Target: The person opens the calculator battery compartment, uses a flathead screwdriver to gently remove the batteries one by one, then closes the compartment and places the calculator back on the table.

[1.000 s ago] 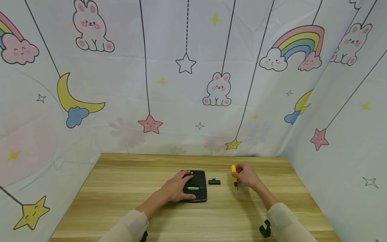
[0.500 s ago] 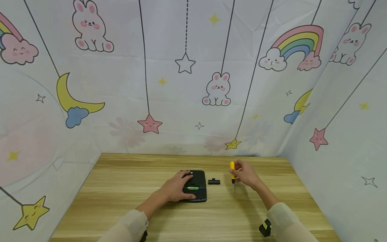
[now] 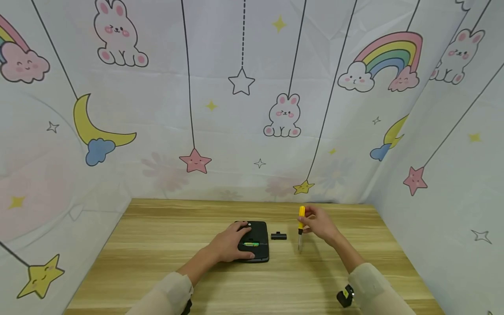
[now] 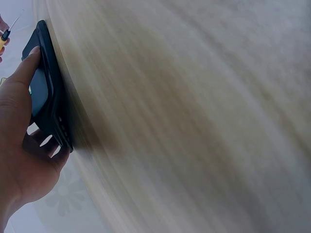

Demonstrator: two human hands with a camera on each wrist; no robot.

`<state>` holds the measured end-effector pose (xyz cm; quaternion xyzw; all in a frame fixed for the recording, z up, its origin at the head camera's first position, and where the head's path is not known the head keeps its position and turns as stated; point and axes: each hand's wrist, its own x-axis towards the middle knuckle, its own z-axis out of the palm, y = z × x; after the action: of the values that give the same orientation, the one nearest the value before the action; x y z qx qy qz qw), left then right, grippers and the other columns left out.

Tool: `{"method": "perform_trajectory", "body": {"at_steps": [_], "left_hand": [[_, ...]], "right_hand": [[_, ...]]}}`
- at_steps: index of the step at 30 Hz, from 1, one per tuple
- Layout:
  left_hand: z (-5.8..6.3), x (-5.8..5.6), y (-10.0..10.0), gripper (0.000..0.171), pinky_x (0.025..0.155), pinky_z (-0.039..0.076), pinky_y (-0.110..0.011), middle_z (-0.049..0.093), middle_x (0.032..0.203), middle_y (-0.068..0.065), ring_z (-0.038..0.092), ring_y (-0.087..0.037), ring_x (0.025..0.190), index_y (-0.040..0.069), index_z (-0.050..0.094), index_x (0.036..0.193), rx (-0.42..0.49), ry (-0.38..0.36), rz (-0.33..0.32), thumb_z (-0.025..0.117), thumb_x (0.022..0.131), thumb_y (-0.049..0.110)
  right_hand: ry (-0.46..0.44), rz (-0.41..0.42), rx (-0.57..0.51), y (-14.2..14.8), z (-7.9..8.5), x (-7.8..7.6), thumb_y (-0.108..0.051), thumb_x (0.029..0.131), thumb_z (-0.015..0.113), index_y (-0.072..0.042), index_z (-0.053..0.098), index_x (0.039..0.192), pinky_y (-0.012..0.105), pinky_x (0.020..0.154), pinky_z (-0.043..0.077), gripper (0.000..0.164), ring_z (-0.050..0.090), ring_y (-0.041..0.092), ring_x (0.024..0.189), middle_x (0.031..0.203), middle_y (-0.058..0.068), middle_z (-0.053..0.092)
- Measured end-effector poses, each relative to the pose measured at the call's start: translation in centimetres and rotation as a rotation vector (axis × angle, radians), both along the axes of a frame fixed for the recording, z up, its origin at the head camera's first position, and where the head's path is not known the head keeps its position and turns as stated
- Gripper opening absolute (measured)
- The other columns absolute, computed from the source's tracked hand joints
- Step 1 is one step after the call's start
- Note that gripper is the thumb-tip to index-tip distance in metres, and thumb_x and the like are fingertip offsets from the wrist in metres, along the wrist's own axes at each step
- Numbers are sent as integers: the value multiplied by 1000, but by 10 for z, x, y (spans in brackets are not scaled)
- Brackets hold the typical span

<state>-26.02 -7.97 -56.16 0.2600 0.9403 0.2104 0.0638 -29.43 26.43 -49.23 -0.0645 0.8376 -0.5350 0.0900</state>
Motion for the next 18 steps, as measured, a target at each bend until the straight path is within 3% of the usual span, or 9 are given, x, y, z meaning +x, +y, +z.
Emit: {"method": "perform_trajectory", "body": {"at_steps": [10, 18], "left_hand": [[2, 1, 0, 93, 110, 47, -56, 35, 169, -11, 37, -34, 153, 14, 46, 162, 3, 3, -6, 73, 91, 68], [3, 1, 0, 93, 110, 47, -57, 35, 169, -11, 37, -34, 153, 14, 47, 162, 6, -1, -7, 74, 91, 67]], "right_hand": [[44, 2, 27, -4, 2, 2, -9, 105, 68, 10, 56, 139, 54, 83, 62, 40, 69, 27, 96, 114, 20, 61], [63, 19, 27, -9, 7, 4, -8, 106, 67, 5, 59, 132, 55, 85, 62, 31, 69, 33, 100, 111, 19, 61]]}}
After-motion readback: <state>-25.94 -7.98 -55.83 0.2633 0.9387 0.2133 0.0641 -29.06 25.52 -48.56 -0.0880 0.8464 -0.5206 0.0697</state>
